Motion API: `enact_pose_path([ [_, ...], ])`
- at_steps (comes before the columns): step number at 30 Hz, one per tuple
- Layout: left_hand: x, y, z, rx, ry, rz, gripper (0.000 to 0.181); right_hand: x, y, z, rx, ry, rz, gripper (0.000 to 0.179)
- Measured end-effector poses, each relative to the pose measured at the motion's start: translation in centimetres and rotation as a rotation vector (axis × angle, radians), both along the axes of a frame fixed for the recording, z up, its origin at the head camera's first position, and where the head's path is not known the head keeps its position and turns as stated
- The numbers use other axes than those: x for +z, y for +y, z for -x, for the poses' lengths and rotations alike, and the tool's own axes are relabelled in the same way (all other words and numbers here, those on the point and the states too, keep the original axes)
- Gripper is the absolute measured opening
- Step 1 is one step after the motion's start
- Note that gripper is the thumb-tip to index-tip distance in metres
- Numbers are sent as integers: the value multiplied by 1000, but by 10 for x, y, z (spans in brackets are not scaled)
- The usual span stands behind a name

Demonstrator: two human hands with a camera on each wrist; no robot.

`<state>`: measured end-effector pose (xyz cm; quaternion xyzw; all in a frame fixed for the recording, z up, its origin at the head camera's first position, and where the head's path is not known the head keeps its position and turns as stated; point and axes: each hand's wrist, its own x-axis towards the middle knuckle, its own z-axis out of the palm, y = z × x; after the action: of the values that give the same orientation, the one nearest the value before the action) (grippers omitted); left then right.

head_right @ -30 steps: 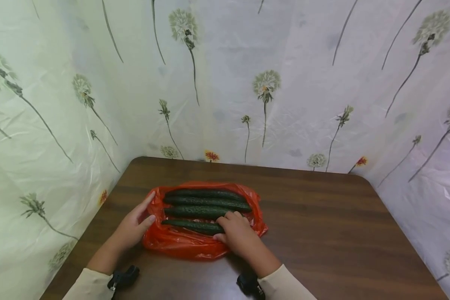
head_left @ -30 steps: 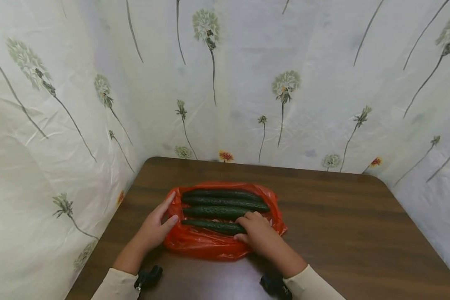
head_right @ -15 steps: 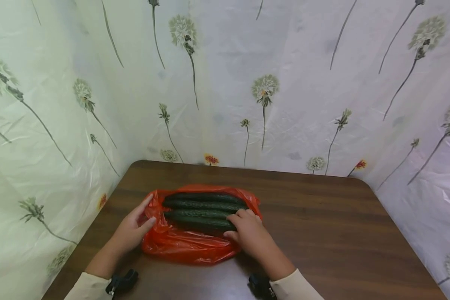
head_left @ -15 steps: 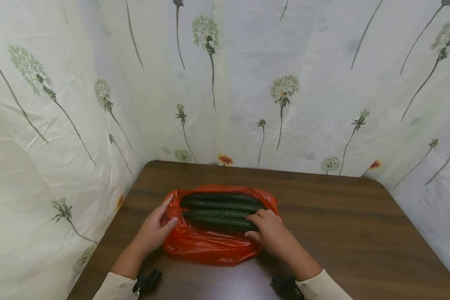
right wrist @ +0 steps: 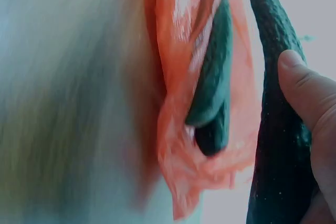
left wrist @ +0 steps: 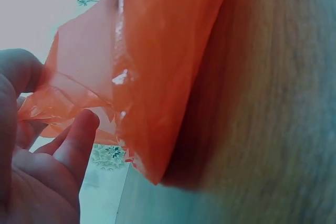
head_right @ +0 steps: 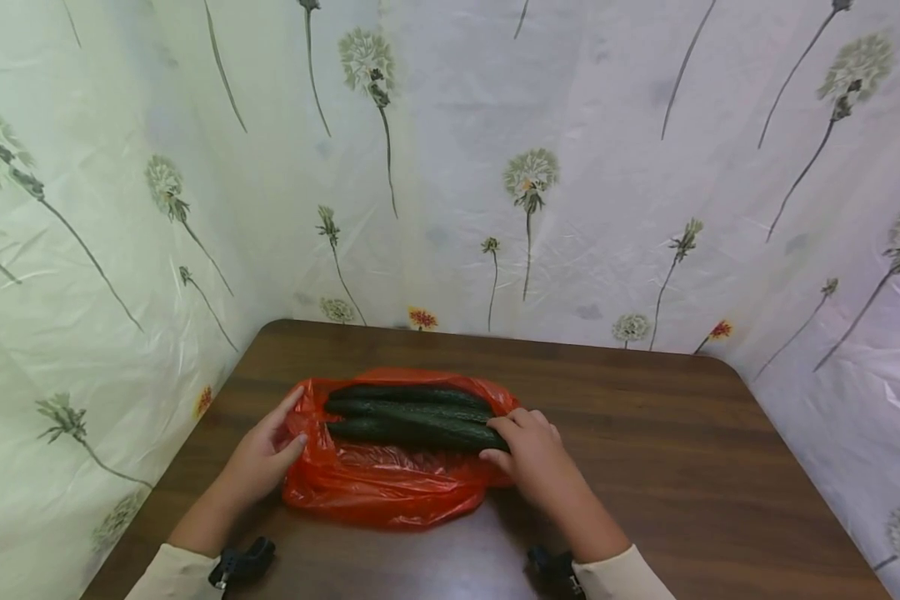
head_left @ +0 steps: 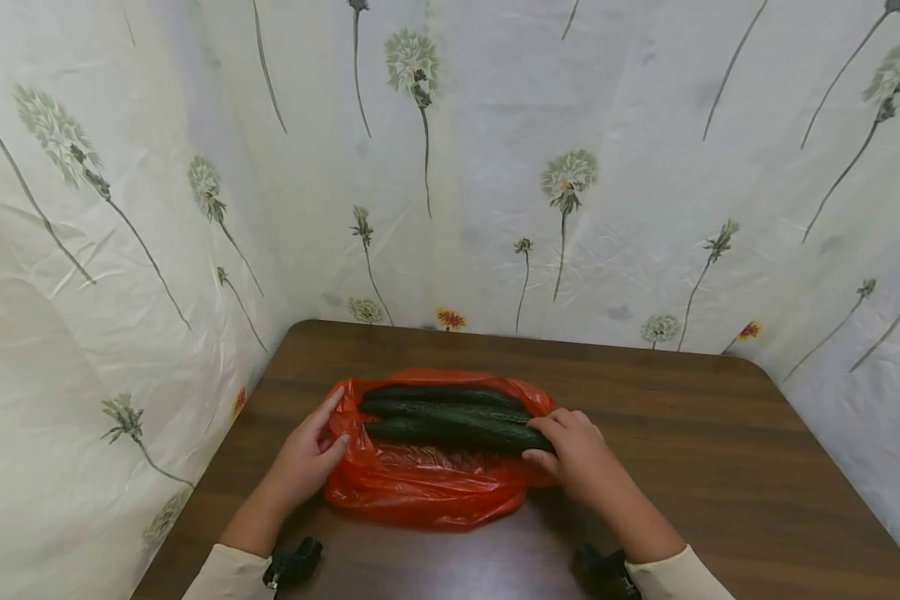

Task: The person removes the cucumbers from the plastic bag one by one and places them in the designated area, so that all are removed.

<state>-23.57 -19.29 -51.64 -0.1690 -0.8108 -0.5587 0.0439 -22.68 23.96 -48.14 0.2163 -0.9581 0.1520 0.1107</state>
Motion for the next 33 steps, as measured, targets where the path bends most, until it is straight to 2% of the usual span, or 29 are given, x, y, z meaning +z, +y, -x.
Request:
enact_pose_path([
  [10, 2, 0, -1, -16, -21, -15, 76, 5, 31, -3, -72, -33, 16, 39],
  [17, 2, 0, -1, -10, -29, -2, 76, 2, 59, -4, -102, -5, 11, 39],
  [27, 4, -1, 0, 4, 7, 40, 75, -7, 94, -12, -133, -19, 5, 42],
  [33, 4, -1, -2, 0, -14, 15, 76, -8, 114, -14, -150, -12, -7, 43],
])
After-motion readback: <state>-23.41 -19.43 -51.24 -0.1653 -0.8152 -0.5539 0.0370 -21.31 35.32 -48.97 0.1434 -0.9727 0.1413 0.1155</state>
